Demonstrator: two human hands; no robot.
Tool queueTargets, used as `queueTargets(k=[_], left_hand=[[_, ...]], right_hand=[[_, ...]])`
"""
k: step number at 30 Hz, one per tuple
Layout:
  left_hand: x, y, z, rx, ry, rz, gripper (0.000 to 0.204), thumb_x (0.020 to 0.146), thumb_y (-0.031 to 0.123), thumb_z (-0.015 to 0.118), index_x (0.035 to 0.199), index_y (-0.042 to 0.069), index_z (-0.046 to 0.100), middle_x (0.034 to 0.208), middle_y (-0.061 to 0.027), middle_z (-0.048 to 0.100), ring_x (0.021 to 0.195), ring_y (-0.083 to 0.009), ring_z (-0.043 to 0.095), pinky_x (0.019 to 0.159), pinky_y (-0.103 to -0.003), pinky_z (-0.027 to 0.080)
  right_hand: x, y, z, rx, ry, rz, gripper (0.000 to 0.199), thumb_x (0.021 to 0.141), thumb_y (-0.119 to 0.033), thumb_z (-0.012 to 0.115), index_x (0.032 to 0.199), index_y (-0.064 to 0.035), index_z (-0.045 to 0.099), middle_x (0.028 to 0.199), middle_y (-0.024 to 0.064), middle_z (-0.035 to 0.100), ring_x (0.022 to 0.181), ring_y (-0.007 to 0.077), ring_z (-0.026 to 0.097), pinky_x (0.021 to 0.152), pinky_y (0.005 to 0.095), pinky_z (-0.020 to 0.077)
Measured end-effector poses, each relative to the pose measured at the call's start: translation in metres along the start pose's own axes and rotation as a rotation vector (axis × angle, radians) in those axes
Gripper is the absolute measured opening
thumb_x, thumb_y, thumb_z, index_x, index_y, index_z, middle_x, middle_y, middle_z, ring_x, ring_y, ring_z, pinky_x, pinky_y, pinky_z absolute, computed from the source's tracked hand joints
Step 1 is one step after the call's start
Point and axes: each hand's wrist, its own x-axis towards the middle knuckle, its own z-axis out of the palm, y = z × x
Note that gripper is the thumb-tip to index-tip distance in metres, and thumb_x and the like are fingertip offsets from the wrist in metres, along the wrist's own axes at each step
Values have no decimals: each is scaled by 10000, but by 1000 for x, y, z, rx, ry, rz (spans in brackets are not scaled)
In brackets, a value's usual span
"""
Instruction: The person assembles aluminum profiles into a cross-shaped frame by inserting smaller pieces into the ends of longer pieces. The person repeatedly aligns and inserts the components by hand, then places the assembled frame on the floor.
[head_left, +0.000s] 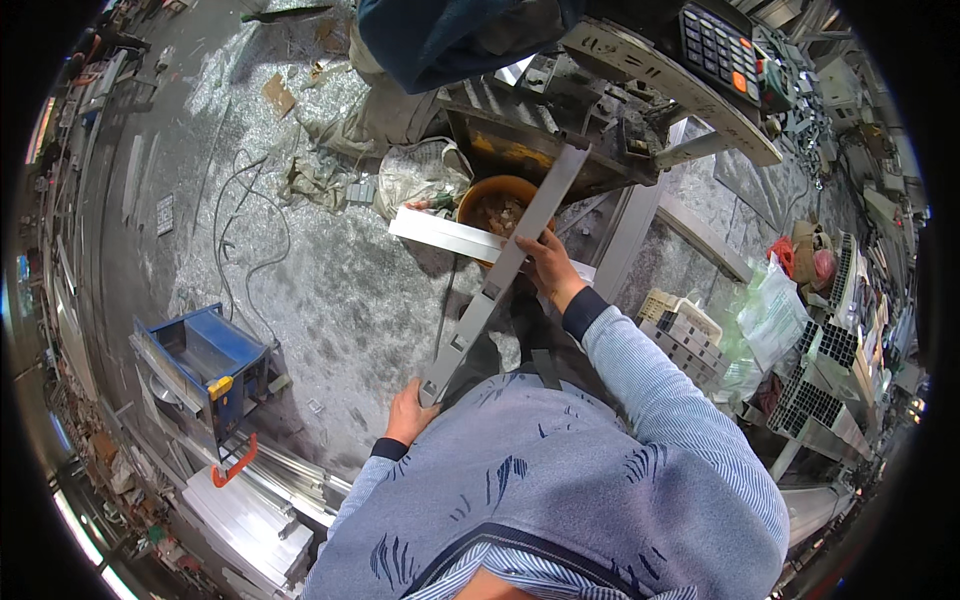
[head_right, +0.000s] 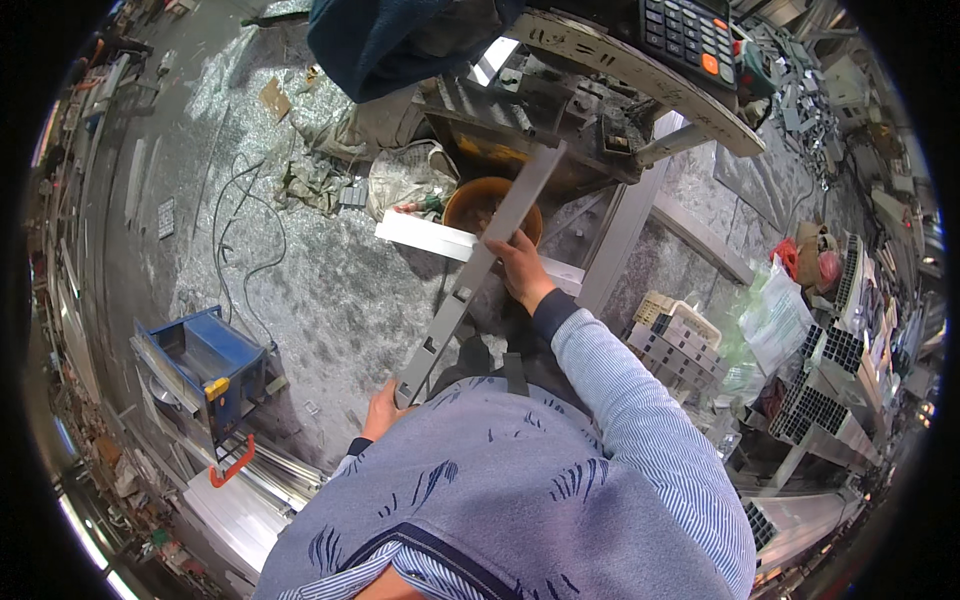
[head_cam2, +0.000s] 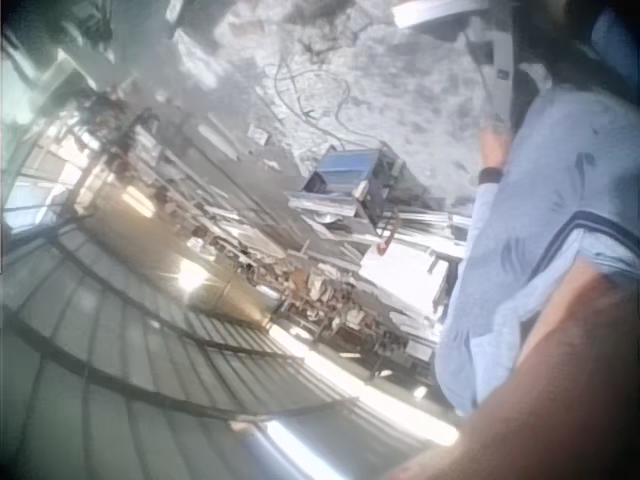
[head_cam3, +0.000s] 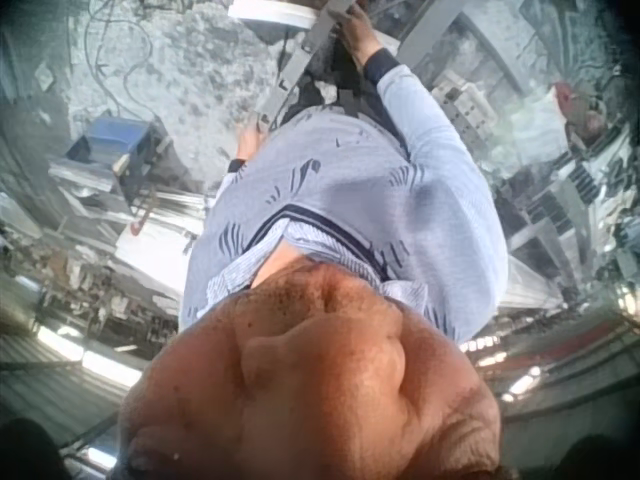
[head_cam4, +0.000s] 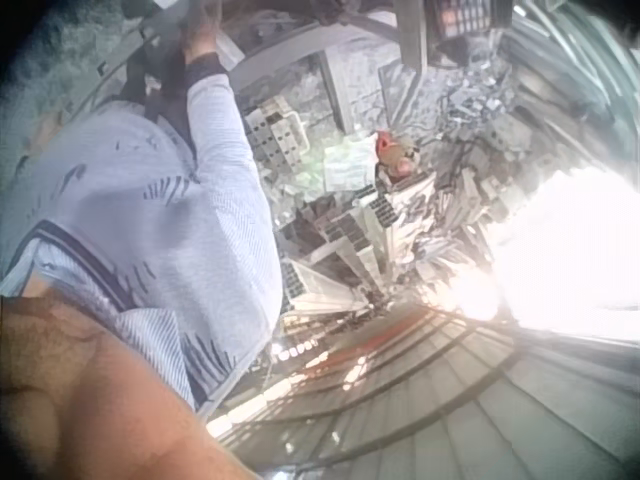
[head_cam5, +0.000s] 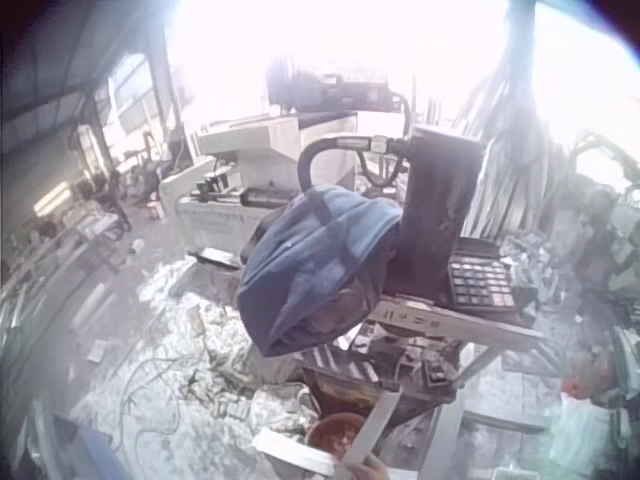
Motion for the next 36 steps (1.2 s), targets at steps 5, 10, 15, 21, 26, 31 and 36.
queueTargets(k=[5,10,15,21,26,31,36], left_hand=[[18,6,39,-44,-13,-72,494,725,209,834,1122,33,601,938,-263,716,911,-468,692,775,-517,559],[36,19,70,-57,88,-28,426,741,186,813,1058,28,575,891,-271,704,871,-488,679,715,-541,545],[35,31,82,-49,123,-82,413,747,172,812,1035,24,556,878,-285,693,853,-501,669,699,-557,533],[26,43,87,-15,147,-151,421,750,160,805,1059,29,551,873,-277,690,844,-504,665,702,-557,527],[20,45,81,-31,148,-91,455,734,162,813,1069,14,543,865,-278,684,837,-509,658,708,-560,519],[5,57,68,27,159,-64,451,724,174,820,1049,15,551,846,-274,680,833,-505,662,709,-560,516],[-10,74,51,-11,122,-126,447,719,194,827,1035,27,558,846,-256,687,826,-495,669,698,-542,524]], right_hand=[[32,-25,1,-115,-8,90,359,986,-117,648,1318,-56,525,1254,100,626,1192,259,611,1028,426,496],[54,-43,-17,-115,-122,105,414,988,-110,644,1366,-31,495,1227,138,632,1157,292,643,1024,434,511],[69,-55,-23,-435,-21,-270,535,971,-68,628,1456,0,413,1248,165,619,1131,262,636,1003,391,514],[90,-70,-22,-636,104,-400,671,971,-52,626,1567,-45,318,1303,156,602,1154,231,614,979,347,517],[90,-73,-25,-612,1,-416,624,993,-89,642,1552,-79,365,1285,144,621,1129,216,624,952,349,521],[88,-73,-22,-598,18,-482,540,999,-110,658,1493,-69,444,1228,137,653,1086,196,635,916,353,532],[82,-69,-19,-538,43,-542,431,990,-90,666,1398,-47,531,1194,110,670,1072,169,635,900,324,529]])
